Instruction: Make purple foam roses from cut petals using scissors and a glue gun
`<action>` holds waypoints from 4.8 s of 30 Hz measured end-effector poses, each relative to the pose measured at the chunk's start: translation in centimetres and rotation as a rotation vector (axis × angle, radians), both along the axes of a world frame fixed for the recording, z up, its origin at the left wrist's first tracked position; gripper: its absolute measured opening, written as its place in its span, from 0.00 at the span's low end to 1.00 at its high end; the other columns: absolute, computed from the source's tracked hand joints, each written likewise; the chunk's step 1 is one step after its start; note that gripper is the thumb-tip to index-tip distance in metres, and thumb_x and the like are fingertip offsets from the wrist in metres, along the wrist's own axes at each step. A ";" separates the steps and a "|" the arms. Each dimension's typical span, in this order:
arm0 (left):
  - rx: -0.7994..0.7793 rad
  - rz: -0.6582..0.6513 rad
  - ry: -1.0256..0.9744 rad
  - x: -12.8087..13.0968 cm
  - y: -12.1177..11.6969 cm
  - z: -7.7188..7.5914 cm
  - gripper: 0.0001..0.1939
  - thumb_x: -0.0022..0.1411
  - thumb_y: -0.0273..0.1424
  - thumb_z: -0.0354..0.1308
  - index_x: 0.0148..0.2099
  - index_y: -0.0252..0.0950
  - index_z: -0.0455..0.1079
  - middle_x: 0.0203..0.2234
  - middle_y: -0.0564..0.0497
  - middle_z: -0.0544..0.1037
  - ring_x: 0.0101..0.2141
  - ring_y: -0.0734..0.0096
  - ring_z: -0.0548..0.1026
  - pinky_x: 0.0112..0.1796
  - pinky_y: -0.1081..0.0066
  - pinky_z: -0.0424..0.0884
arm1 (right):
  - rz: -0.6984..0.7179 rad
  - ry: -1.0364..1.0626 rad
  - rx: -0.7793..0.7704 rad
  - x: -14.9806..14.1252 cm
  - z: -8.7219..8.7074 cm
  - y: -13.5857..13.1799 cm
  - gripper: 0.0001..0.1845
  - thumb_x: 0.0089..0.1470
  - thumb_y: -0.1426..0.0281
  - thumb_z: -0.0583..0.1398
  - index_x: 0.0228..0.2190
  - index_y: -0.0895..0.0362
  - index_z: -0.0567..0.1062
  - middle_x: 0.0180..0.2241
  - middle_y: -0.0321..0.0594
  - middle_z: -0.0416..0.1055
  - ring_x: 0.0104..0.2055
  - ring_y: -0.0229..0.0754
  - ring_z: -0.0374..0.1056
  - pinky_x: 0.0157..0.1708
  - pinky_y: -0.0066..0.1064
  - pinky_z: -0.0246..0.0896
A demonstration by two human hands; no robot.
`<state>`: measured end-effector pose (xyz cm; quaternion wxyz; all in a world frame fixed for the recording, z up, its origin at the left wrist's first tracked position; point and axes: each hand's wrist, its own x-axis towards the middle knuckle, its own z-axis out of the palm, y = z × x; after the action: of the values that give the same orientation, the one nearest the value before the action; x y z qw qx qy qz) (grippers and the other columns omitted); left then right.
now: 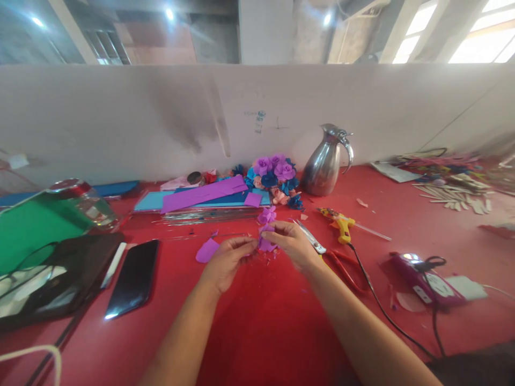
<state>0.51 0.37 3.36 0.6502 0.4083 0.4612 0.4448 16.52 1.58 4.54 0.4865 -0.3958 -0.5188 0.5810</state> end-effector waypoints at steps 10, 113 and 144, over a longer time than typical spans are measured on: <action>0.251 0.040 0.267 0.5 -0.4 0.6 0.06 0.48 0.32 0.64 0.28 0.35 0.78 0.25 0.49 0.77 0.28 0.69 0.71 0.35 0.71 0.65 | 0.013 -0.048 -0.005 -0.1 -0.3 0.2 0.09 0.43 0.64 0.62 0.23 0.58 0.74 0.20 0.33 0.69 0.23 0.34 0.61 0.26 0.28 0.52; 0.106 0.062 -0.099 -1.0 -0.1 0.6 0.10 0.39 0.32 0.70 0.20 0.33 0.73 0.17 0.51 0.72 0.20 0.76 0.66 0.24 0.73 0.61 | 0.321 -0.042 -0.099 -1.4 -1.2 -1.0 0.15 0.41 0.58 0.67 0.27 0.58 0.81 0.22 0.36 0.73 0.23 0.32 0.61 0.23 0.25 0.50; 0.219 0.173 0.013 0.0 -0.5 0.7 0.17 0.38 0.31 0.70 0.17 0.34 0.62 0.16 0.56 0.69 0.21 0.77 0.67 0.23 0.75 0.61 | 0.282 -0.126 0.096 -2.2 -3.0 -0.4 0.09 0.46 0.68 0.57 0.21 0.57 0.76 0.21 0.34 0.69 0.25 0.35 0.60 0.30 0.29 0.56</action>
<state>0.54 -0.14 4.07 0.5579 0.4384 0.4474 0.5444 14.28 1.21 1.58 0.3852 -0.3310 -0.6258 0.5920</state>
